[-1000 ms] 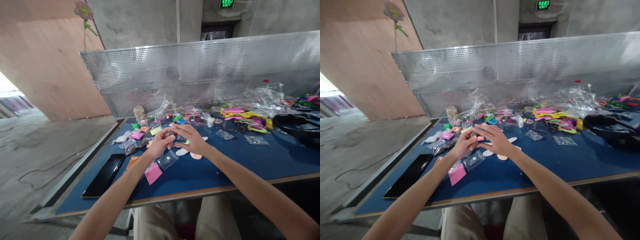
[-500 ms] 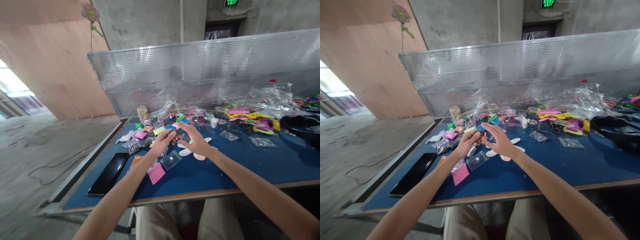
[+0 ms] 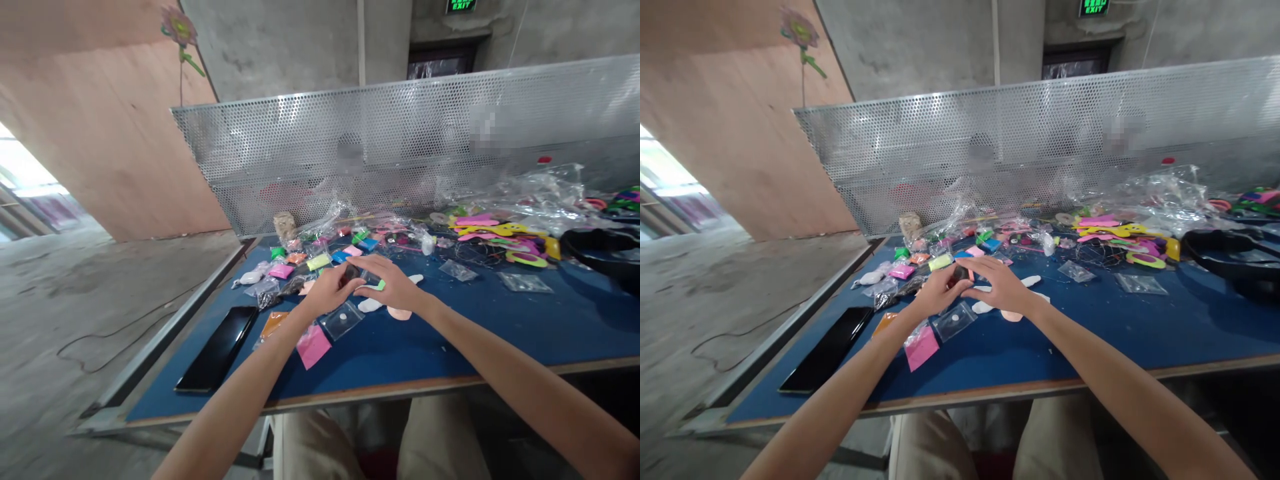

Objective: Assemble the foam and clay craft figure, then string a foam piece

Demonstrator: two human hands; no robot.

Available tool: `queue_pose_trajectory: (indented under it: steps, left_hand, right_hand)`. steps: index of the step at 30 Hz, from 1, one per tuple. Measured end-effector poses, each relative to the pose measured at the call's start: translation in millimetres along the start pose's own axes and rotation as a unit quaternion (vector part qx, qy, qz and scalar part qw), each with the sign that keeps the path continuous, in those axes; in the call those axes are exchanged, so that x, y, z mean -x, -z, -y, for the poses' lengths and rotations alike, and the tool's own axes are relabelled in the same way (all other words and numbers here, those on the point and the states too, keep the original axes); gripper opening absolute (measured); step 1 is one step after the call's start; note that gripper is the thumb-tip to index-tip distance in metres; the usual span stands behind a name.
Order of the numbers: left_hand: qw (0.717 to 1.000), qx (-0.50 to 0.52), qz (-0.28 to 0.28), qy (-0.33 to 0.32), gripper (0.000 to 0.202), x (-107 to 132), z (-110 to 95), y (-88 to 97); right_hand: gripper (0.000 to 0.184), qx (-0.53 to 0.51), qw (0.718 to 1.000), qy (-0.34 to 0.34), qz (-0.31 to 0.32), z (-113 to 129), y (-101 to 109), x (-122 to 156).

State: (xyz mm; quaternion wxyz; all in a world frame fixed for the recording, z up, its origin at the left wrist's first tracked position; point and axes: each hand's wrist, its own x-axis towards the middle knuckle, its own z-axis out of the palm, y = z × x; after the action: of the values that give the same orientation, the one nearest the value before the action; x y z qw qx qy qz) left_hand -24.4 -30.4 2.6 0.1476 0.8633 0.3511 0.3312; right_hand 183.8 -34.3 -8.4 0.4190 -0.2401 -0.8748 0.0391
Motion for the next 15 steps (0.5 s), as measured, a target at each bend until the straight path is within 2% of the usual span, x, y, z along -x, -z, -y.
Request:
queue_pose_trajectory:
  steps: [2, 5, 9, 12, 15]
  left_hand:
    - [0.999, -0.032, 0.010, -0.021, 0.034, -1, 0, 2.9]
    - [0.999, -0.024, 0.031, -0.037, 0.034, 0, -2, 5.4]
    - [0.999, 0.013, 0.015, -0.038, 0.037, 0, -8, 2.9]
    - [0.994, 0.105, 0.021, -0.015, 0.044, 0, -11, -0.9]
    - [0.976, 0.215, 0.037, 0.028, 0.056, 0, -11, -3.3]
  right_hand:
    - [0.064, -0.019, 1.000, -0.020, -0.004, 1, 1, 0]
    - [0.064, -0.011, 1.000, -0.024, -0.003, 1, 1, 0]
    - [0.069, 0.036, 0.999, -0.032, -0.006, 0, -5, 1]
    - [0.068, 0.081, 0.996, -0.030, -0.015, 0, -9, 1]
    - [0.065, 0.135, 0.991, -0.008, -0.013, 1, -7, -3]
